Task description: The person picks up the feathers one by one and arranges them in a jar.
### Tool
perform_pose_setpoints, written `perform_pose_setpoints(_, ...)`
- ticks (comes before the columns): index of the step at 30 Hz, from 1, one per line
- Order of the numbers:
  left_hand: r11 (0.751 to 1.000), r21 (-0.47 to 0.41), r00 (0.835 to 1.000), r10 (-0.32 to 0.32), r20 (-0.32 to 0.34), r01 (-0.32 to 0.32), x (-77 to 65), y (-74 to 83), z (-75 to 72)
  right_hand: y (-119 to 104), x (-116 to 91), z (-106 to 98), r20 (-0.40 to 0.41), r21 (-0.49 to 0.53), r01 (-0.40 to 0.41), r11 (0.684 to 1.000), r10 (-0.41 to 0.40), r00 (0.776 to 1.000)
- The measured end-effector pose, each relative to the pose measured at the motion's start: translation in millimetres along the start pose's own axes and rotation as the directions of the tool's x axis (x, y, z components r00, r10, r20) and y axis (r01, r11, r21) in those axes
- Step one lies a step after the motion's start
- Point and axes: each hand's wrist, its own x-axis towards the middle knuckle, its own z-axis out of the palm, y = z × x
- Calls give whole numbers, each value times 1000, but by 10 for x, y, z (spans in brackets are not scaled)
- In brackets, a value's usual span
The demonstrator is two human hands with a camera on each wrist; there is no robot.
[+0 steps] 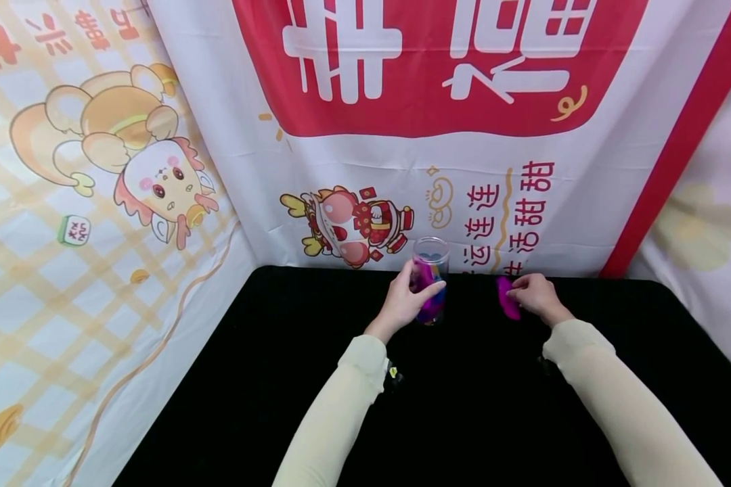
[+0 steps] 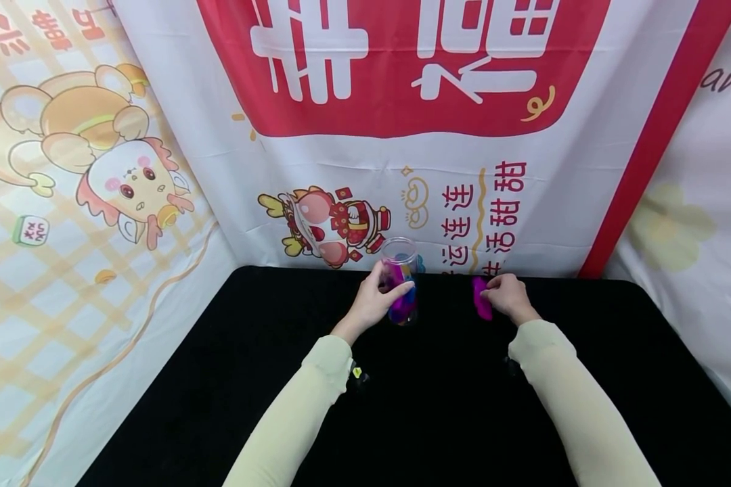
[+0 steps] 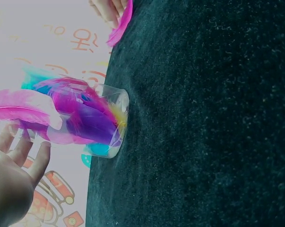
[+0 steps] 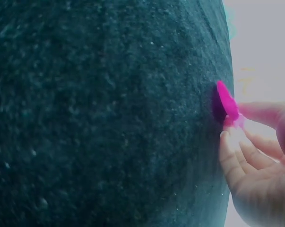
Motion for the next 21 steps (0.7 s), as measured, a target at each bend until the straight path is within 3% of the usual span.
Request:
perform_pose_setpoints(9, 1000, 4, 1000, 15, -12, -15, 4, -14, 15, -26, -27, 18, -21, -39, 3, 999, -4, 1000)
perform_pose_setpoints(21, 1000, 5, 1000, 18, -16, -18, -18, 13, 13, -82, -55, 49, -24, -10, -1, 1000, 1, 1000)
